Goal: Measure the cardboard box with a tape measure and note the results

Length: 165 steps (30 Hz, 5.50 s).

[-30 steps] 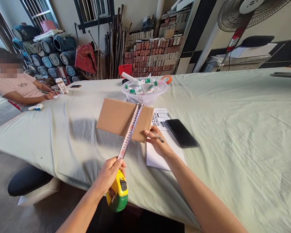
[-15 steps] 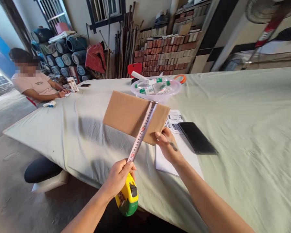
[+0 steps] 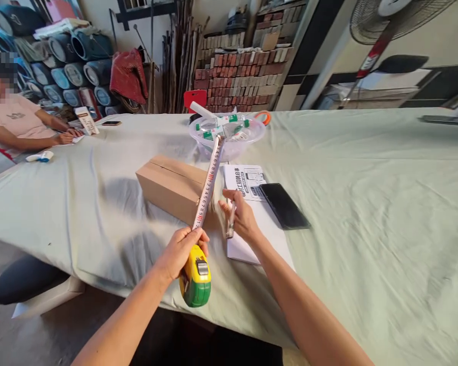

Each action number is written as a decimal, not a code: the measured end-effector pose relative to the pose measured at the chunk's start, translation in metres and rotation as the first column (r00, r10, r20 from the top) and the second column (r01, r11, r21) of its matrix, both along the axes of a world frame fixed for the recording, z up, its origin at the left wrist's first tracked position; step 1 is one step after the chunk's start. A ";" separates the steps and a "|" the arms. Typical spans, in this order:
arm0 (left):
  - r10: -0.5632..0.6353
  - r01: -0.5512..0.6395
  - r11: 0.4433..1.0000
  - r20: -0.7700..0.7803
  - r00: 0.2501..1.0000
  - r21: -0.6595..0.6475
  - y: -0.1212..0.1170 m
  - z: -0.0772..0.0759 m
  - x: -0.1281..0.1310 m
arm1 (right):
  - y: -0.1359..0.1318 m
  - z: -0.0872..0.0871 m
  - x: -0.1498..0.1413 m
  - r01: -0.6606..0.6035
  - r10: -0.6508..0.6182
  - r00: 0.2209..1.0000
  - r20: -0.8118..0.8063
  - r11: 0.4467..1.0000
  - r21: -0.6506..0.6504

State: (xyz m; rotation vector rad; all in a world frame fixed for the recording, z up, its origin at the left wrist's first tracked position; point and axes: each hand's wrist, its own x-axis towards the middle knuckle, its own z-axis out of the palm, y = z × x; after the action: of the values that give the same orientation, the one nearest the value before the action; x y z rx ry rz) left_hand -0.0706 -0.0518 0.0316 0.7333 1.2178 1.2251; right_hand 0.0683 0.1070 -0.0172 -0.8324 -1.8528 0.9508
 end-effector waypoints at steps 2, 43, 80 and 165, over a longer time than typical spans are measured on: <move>-0.051 0.051 0.999 0.043 0.998 -0.005 0.017 0.004 0.002 | 0.010 0.005 0.015 0.137 -0.143 0.986 -0.086 0.988 -0.075; -0.146 0.321 0.897 0.482 0.864 -0.303 0.122 -0.022 0.009 | 0.020 -0.015 0.032 0.310 -0.287 0.949 0.130 0.927 -0.211; -0.152 0.335 0.906 0.536 0.830 -0.260 0.123 -0.027 0.008 | 0.018 -0.014 0.032 0.319 -0.292 0.940 0.179 0.936 -0.150; -0.297 0.363 0.920 0.337 0.893 -0.150 0.110 -0.012 0.009 | 0.022 -0.015 0.027 0.317 -0.324 0.946 -0.002 0.926 -0.205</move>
State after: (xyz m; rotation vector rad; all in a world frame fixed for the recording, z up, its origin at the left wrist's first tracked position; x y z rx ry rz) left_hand -0.0620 0.0581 0.0192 0.5411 0.8996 0.8712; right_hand 0.0957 0.1286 -0.0319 -1.1939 -1.5433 0.9448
